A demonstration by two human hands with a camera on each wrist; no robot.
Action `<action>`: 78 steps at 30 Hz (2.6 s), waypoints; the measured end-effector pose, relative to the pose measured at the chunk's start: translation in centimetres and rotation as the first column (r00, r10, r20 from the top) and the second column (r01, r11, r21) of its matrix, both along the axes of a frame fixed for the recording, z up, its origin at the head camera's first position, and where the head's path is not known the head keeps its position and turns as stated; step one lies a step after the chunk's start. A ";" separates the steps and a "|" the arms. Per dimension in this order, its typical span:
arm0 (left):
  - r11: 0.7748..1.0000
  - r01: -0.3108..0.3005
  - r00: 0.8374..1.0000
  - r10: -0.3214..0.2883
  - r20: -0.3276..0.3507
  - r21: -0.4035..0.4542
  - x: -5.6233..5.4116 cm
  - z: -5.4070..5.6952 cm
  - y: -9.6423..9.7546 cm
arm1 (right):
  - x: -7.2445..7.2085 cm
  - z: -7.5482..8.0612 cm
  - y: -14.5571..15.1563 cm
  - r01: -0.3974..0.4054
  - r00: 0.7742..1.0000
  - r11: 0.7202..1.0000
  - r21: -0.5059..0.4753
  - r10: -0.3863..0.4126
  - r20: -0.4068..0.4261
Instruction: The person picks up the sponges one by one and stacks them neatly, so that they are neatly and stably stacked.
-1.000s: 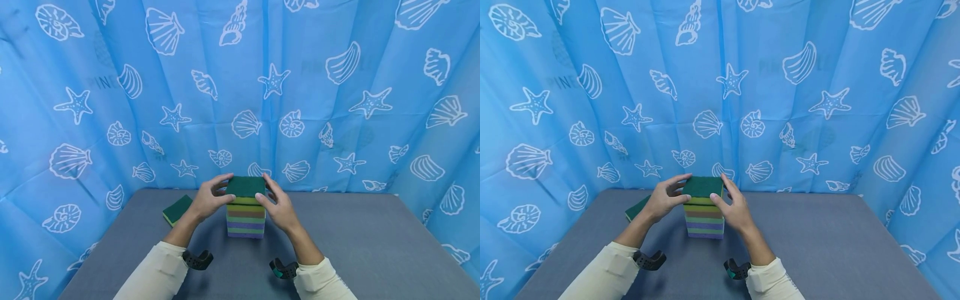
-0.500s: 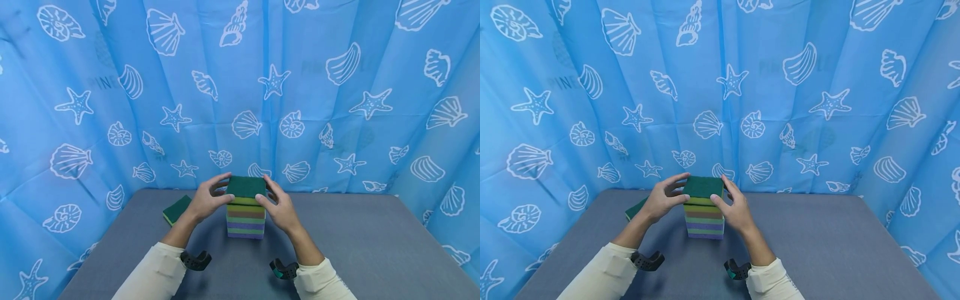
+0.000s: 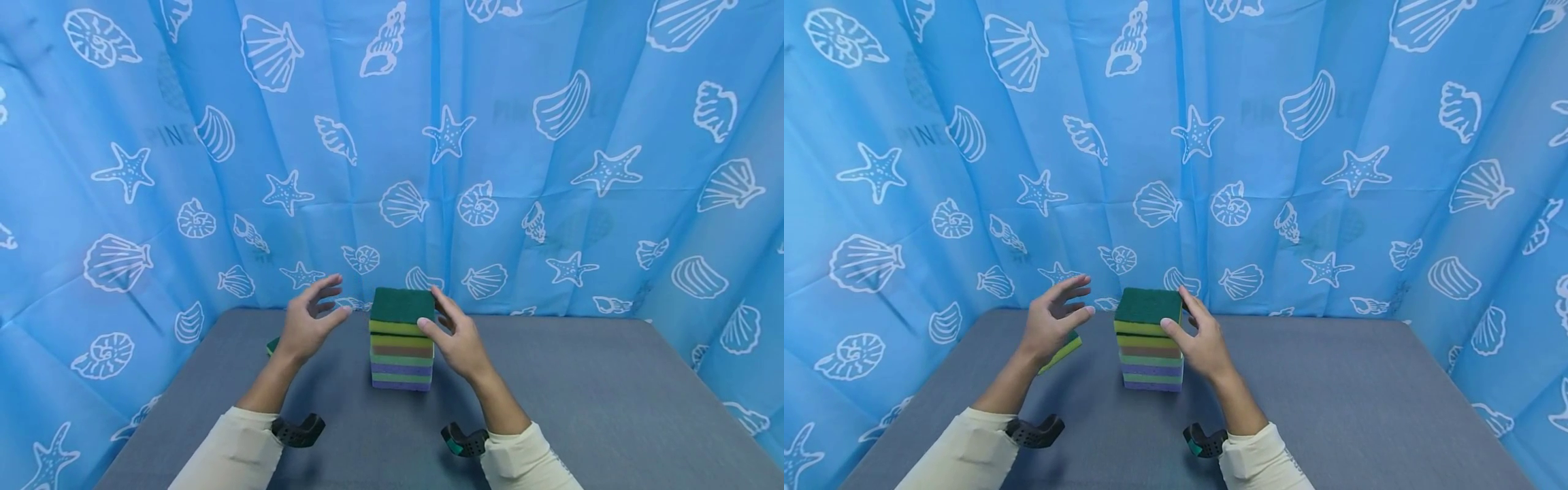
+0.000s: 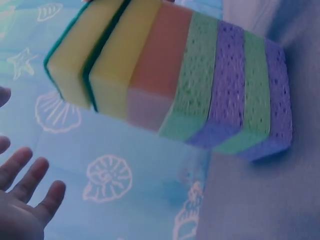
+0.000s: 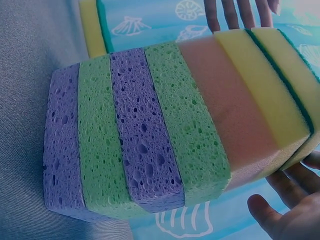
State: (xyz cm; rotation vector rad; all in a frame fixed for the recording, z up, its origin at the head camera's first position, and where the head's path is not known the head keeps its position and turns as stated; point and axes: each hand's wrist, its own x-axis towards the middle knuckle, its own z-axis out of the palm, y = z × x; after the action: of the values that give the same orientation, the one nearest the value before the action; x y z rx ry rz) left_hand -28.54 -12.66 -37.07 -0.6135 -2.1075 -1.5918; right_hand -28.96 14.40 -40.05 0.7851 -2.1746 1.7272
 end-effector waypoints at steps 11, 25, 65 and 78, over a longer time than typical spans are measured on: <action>0.983 -0.160 0.982 0.168 -0.089 0.090 2.2 1.6 -2.1 | -0.5 -0.7 0.1 -0.013 1.000 1.000 -0.010 0.013 -0.003; 0.942 -0.328 0.944 0.324 0.062 0.069 2.2 -1.7 -5.0 | -0.2 -0.3 0.2 -0.023 1.000 1.000 -0.017 0.023 0.001; 0.869 -0.413 0.716 0.494 0.493 -0.271 -0.5 -12.0 -10.3 | -0.3 -0.3 0.2 -0.017 1.000 1.000 -0.002 0.017 0.010; 0.849 -0.409 0.714 0.526 0.461 -0.335 -0.4 -12.3 -10.5 | 1.4 1.9 -0.1 -0.026 1.000 1.000 0.011 0.026 0.000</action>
State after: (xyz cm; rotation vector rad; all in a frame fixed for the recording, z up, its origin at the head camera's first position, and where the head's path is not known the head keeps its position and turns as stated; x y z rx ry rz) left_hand -28.97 -23.18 -49.42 0.3759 -2.5755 -1.3418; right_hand -27.54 14.26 -38.20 0.8203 -2.1850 1.7284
